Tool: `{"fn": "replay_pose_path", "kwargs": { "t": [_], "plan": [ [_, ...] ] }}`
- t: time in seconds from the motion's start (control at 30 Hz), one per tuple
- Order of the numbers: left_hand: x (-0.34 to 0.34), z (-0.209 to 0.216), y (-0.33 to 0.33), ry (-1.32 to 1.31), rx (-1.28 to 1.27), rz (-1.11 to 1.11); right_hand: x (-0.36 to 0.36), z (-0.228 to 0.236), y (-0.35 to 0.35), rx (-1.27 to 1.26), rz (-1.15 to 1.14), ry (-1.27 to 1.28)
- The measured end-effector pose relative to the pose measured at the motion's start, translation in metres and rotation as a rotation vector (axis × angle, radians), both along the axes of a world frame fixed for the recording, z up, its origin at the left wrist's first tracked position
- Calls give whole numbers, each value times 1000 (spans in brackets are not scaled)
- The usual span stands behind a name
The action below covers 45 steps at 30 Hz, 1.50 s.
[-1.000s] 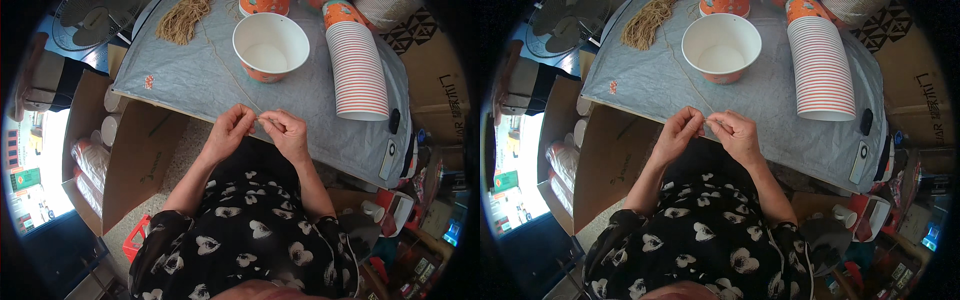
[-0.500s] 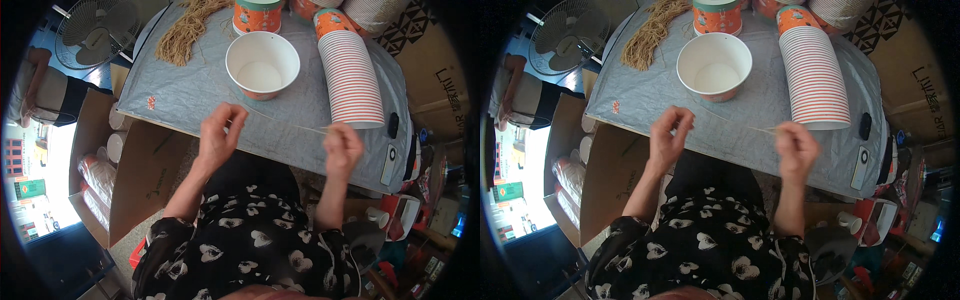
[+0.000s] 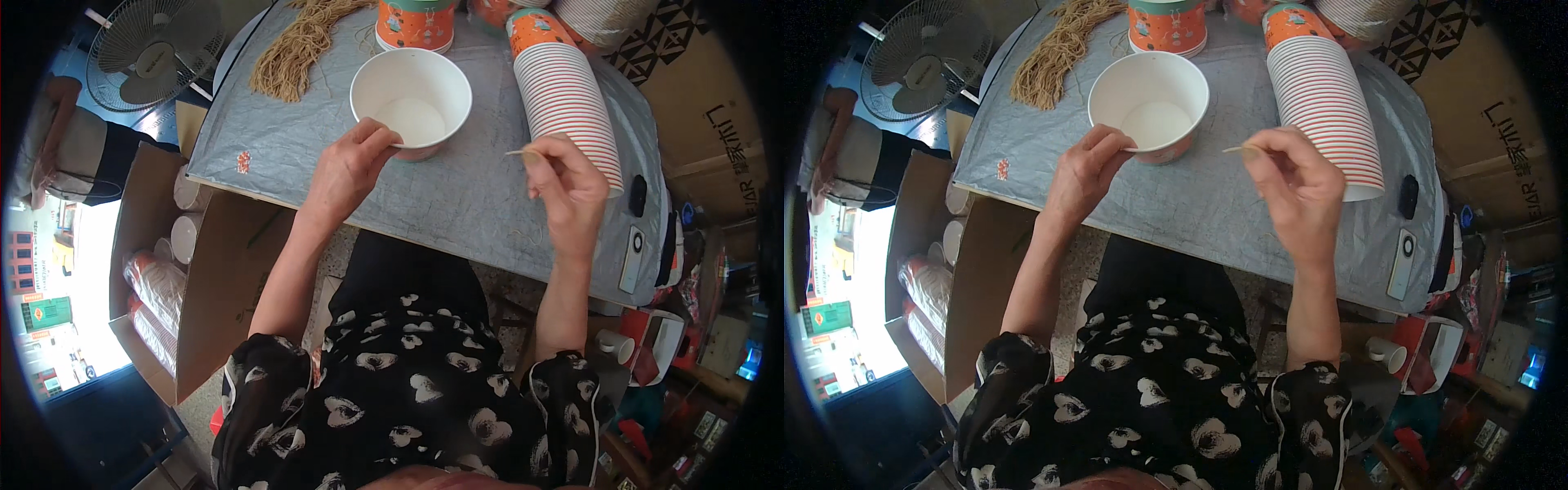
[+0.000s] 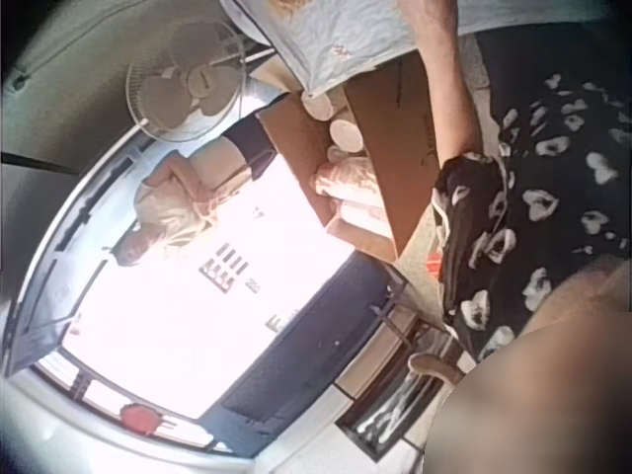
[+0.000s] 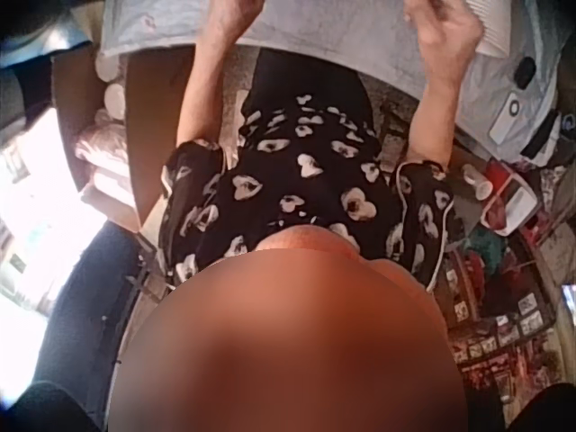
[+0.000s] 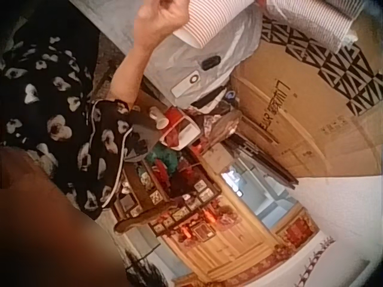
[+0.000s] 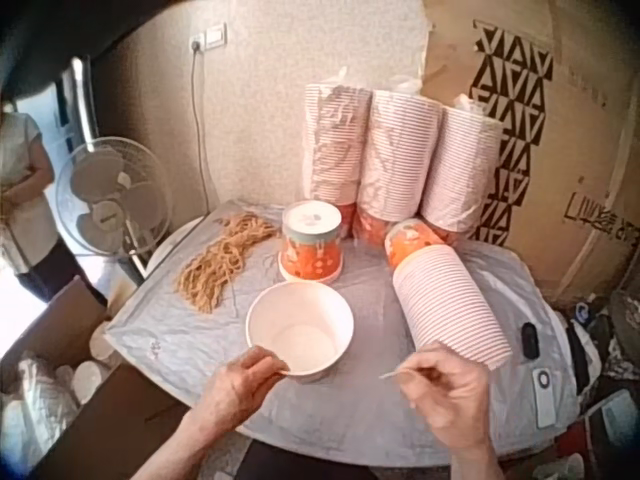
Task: Attaching string handles to paper bowls.
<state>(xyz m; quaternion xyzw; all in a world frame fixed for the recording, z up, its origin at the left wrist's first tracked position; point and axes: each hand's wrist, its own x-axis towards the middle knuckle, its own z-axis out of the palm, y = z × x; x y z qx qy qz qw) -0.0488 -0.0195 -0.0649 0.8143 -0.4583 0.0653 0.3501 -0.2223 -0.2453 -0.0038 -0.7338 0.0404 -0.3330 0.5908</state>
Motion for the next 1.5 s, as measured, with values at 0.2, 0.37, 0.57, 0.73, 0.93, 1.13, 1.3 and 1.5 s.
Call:
{"fn": "replay_pose_path", "kwargs": {
  "t": [0.2,0.37,0.57,0.73,0.93,1.13,1.3,1.5],
  "plan": [
    [-33,4,19,-45,28,46,36,-10,29,-5,211,341],
    [-55,-10,31,-75,1,65,57,-19,45,-158,378,590],
    [-68,-18,38,17,-13,75,59,-20,56,-196,397,711],
    [-71,-18,39,39,-31,75,58,-23,59,-288,410,713],
    [-72,-18,40,49,-37,74,57,-21,64,-363,399,700],
    [-70,-17,40,52,-35,69,58,-22,63,-370,386,698],
    [-70,-17,40,57,-34,69,60,-21,65,-404,387,666],
    [-70,-19,39,45,-47,58,59,-18,67,-431,377,697]
  ]
}}
